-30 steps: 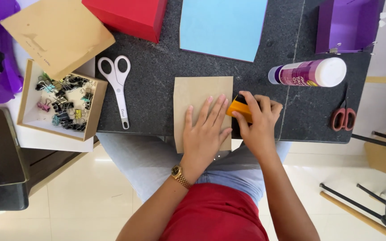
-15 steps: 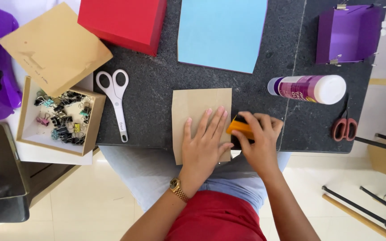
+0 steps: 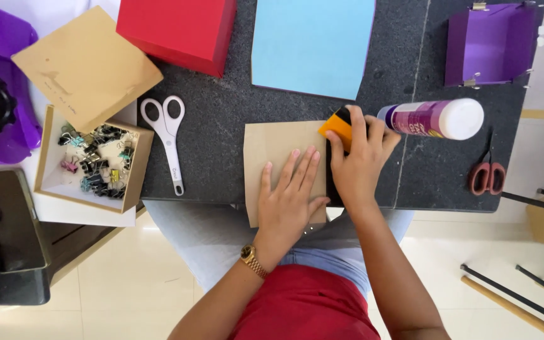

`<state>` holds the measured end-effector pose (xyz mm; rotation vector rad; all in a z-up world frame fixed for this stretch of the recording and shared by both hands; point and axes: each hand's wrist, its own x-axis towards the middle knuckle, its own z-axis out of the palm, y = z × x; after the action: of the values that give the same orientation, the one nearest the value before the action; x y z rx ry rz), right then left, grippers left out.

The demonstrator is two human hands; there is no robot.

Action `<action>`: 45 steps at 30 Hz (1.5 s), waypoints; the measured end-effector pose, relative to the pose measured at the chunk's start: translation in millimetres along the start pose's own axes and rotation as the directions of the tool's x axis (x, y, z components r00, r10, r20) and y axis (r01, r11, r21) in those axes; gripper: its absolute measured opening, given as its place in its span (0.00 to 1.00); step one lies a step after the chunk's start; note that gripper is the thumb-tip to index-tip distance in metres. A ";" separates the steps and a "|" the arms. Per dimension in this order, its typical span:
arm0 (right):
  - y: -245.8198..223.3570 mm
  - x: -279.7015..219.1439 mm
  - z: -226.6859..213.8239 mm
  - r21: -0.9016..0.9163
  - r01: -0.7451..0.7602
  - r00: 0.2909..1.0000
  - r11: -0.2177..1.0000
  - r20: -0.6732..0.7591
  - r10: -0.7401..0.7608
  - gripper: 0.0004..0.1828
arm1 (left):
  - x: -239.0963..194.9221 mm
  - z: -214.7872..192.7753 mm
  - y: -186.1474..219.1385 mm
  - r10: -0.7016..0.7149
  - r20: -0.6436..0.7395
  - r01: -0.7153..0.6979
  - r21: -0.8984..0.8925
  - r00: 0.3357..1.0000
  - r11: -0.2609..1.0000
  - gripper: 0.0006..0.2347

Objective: Cutting a gold sheet of paper with scissors and folding it into a box shape using a scraper tool.

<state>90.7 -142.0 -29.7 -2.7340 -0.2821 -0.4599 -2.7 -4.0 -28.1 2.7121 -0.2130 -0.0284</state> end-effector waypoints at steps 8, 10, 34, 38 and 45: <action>12.3 -34.3 -29.7 0.163 -0.122 0.948 0.979 0.312 0.066 0.30 | -1.6 -4.0 5.0 -0.025 0.017 0.025 -0.003 1.000 1.000 0.24; 14.7 -48.2 -35.6 0.152 -0.135 0.935 0.979 0.347 0.075 0.29 | -1.7 -3.0 5.2 -0.022 0.019 0.022 -0.007 1.000 1.000 0.24; 20.8 -77.6 -68.0 0.356 -0.323 0.921 0.877 0.333 0.204 0.37 | 7.6 -4.0 4.0 0.009 0.008 -0.009 -0.025 1.000 1.000 0.23; 1.8 -74.1 -51.3 0.164 -0.285 0.903 0.944 0.375 0.208 0.31 | 8.3 -3.2 2.0 0.007 0.015 -0.007 -0.036 1.000 0.999 0.24; -7.3 -17.8 -22.8 0.079 -0.245 0.942 0.966 0.256 0.218 0.31 | 11.0 -8.4 2.6 0.023 0.009 -0.023 0.008 1.000 1.000 0.24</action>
<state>66.1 -146.2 -13.5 -2.6692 -0.0415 -0.0393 8.3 -4.6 -19.2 2.7176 -0.2477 -0.0335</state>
